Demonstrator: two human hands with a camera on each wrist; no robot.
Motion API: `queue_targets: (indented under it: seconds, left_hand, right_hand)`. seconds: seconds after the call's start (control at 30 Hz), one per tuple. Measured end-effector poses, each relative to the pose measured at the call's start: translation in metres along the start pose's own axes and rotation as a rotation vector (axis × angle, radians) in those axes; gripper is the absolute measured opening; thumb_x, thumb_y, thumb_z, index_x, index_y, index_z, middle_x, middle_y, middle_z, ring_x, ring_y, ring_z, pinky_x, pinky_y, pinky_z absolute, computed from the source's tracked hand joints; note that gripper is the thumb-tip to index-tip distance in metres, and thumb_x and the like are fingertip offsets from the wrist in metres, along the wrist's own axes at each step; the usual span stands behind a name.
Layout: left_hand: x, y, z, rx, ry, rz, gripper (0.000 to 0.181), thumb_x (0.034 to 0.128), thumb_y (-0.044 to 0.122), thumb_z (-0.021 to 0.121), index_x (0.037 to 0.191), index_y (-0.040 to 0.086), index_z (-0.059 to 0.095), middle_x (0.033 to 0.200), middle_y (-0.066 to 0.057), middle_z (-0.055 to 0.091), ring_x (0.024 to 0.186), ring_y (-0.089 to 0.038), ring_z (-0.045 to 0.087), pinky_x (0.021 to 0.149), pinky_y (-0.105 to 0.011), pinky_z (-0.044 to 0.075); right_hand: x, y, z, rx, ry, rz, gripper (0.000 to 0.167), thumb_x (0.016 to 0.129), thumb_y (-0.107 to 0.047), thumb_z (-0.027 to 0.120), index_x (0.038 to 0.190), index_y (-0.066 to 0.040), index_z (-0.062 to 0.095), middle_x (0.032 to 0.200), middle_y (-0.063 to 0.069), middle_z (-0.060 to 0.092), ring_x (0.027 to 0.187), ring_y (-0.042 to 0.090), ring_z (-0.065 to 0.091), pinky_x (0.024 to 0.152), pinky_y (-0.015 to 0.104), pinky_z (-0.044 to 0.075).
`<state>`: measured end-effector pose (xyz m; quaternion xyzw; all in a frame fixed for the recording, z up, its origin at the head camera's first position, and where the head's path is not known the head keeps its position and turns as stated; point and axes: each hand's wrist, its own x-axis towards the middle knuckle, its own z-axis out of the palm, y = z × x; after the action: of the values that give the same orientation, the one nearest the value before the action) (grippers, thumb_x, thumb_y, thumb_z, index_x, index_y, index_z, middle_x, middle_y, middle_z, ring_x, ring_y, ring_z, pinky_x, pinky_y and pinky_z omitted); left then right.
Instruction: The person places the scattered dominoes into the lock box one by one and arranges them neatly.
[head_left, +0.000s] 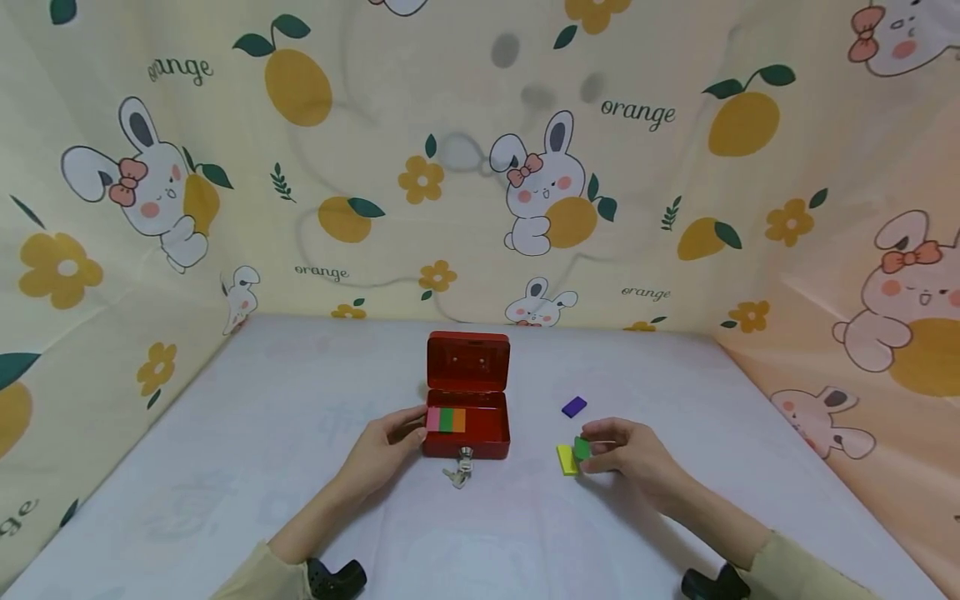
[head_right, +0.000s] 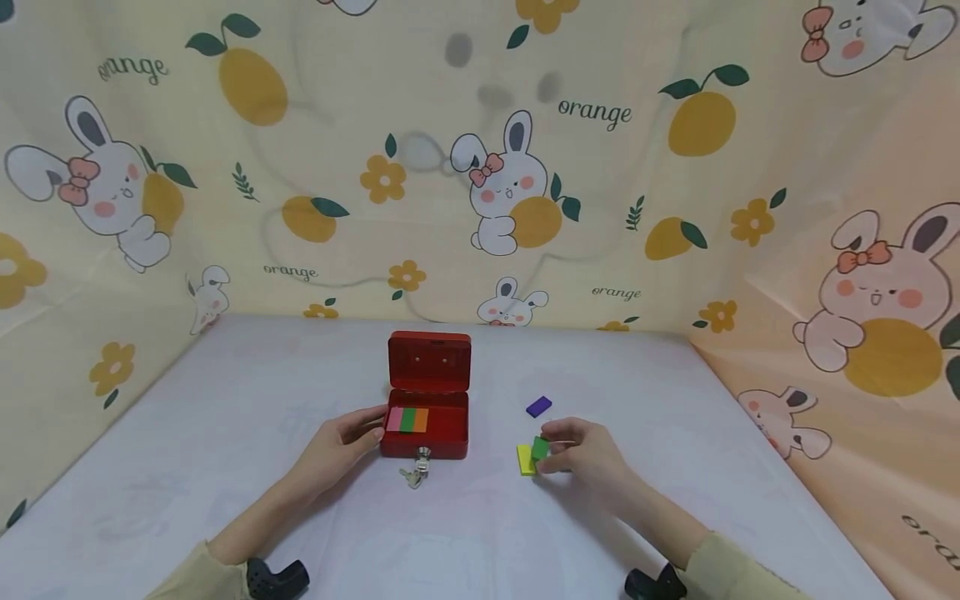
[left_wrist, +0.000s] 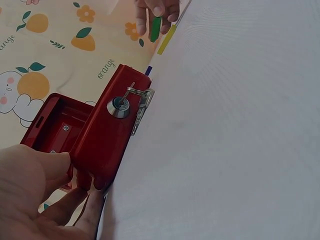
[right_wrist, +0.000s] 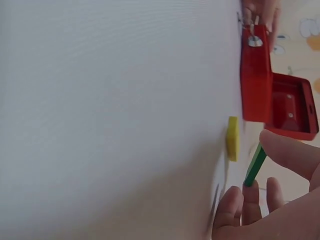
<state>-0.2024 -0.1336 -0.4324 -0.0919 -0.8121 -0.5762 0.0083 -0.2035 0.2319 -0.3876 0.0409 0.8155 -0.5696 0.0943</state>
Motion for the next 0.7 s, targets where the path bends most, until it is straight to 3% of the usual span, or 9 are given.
queue_targets:
  seconds: [0.27, 0.7]
  left_hand:
    - [0.0003, 0.0006, -0.0002, 0.013, 0.001, -0.010, 0.045, 0.0935, 0.022, 0.063, 0.137, 0.013, 0.054, 0.133, -0.005, 0.056, 0.127, -0.026, 0.046, 0.103, -0.048, 0.039]
    - [0.0004, 0.0012, -0.0004, 0.006, 0.001, -0.009, 0.044, 0.0934, 0.021, 0.063, 0.136, 0.014, 0.055, 0.133, -0.005, 0.056, 0.128, -0.026, 0.045, 0.104, -0.049, 0.038]
  right_hand:
    - [0.0033, -0.0037, 0.0035, -0.007, 0.002, -0.036, 0.057, 0.069, -0.003, 0.083, 0.121, 0.000, 0.060, 0.117, 0.010, 0.063, 0.101, 0.026, 0.056, 0.084, 0.027, 0.051]
    - [0.0028, 0.0015, 0.0062, 0.007, -0.004, -0.096, 0.055, 0.068, -0.001, 0.082, 0.118, 0.000, 0.061, 0.116, 0.011, 0.062, 0.103, 0.029, 0.054, 0.086, 0.029, 0.048]
